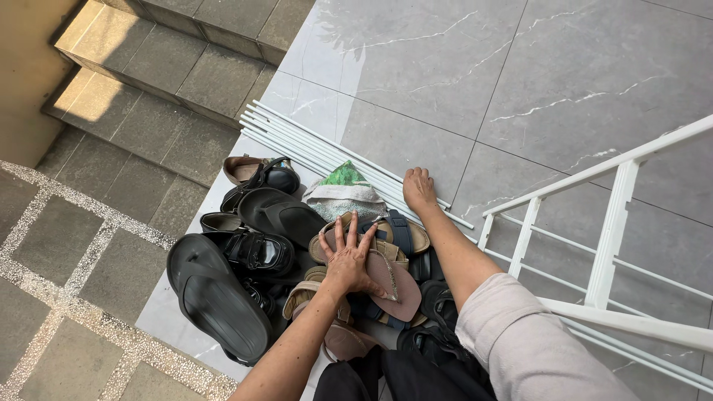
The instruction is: The person assembles a white plastic drying rack by inserting horizontal rods into the vertical frame slots. The person sits on the floor, picks up rods one by one, and slides them into place to form the rack's shelves.
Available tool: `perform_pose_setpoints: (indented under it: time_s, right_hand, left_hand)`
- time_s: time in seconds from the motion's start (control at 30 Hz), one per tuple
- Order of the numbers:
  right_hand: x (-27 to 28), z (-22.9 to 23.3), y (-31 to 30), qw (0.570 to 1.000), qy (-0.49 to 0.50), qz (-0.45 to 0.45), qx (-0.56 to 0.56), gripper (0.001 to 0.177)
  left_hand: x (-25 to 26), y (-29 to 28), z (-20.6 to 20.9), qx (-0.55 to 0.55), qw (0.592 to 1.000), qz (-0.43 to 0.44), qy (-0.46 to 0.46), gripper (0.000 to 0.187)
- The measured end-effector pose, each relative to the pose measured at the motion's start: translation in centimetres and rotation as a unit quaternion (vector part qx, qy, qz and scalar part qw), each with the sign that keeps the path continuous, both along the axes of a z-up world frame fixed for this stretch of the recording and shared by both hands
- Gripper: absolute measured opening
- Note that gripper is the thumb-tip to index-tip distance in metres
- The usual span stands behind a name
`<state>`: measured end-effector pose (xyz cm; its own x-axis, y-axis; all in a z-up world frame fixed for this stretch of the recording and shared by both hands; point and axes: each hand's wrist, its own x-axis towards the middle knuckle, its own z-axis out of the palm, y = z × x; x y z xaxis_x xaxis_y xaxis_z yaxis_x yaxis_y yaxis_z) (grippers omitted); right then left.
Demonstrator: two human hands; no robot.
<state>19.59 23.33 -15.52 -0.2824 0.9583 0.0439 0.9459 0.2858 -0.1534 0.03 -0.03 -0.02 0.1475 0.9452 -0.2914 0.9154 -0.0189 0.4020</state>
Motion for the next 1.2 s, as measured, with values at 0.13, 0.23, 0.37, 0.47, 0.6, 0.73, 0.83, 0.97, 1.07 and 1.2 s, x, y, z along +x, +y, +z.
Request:
perform_pose_setpoints:
  time_s: [0.13, 0.23, 0.37, 0.47, 0.6, 0.73, 0.83, 0.97, 1.07, 1.2]
  right_hand:
    - [0.2, 0.1, -0.5, 1.0, -0.015, 0.005, -0.015, 0.024]
    - [0.3, 1.1, -1.9, 1.0, 0.009, -0.006, -0.006, 0.025]
    - [-1.0, 4.8, -4.2, 0.995, 0.072, -0.018, 0.072, 0.021]
    - [-2.2, 8.3, -6.4, 0.994, 0.088, -0.035, 0.062, 0.034]
    - [-3.2, 11.9, -10.4, 0.984, 0.162, -0.053, 0.044, 0.031]
    - [-3.3, 14.0, -14.8, 0.974, 0.215, -0.061, -0.029, 0.024]
    - [-3.4, 15.2, -18.4, 0.965, 0.25, -0.052, -0.062, 0.023]
    - [-2.2, 15.9, -23.5, 0.926, 0.357, -0.05, -0.113, 0.026]
    - [0.5, 15.6, -26.0, 0.908, 0.37, -0.073, -0.181, 0.03]
    - [4.0, 14.1, -28.1, 0.886, 0.448, 0.015, -0.117, 0.028]
  left_hand:
    - [0.0, -0.1, -0.3, -0.007, 1.0, 0.001, -0.006, 0.166]
    - [0.0, 0.3, -0.7, -0.024, 1.0, 0.004, 0.0, 0.166]
    - [0.0, 0.2, -0.7, -0.018, 1.0, 0.001, 0.009, 0.165]
    - [-0.1, 0.1, -0.7, -0.012, 1.0, -0.001, 0.01, 0.166]
    - [0.0, 0.3, -0.9, -0.012, 1.0, -0.005, 0.025, 0.167]
    - [0.0, 0.2, -1.7, -0.009, 1.0, -0.005, 0.022, 0.166]
    - [-0.2, 0.6, -2.5, -0.012, 0.999, -0.021, 0.044, 0.165]
    - [-1.0, 2.0, -3.7, -0.052, 0.996, -0.045, 0.063, 0.163]
    - [-2.6, 3.1, -2.9, -0.034, 0.996, 0.009, -0.082, 0.147]
    - [-3.1, 0.8, 3.1, 0.008, 0.805, 0.13, -0.579, 0.122]
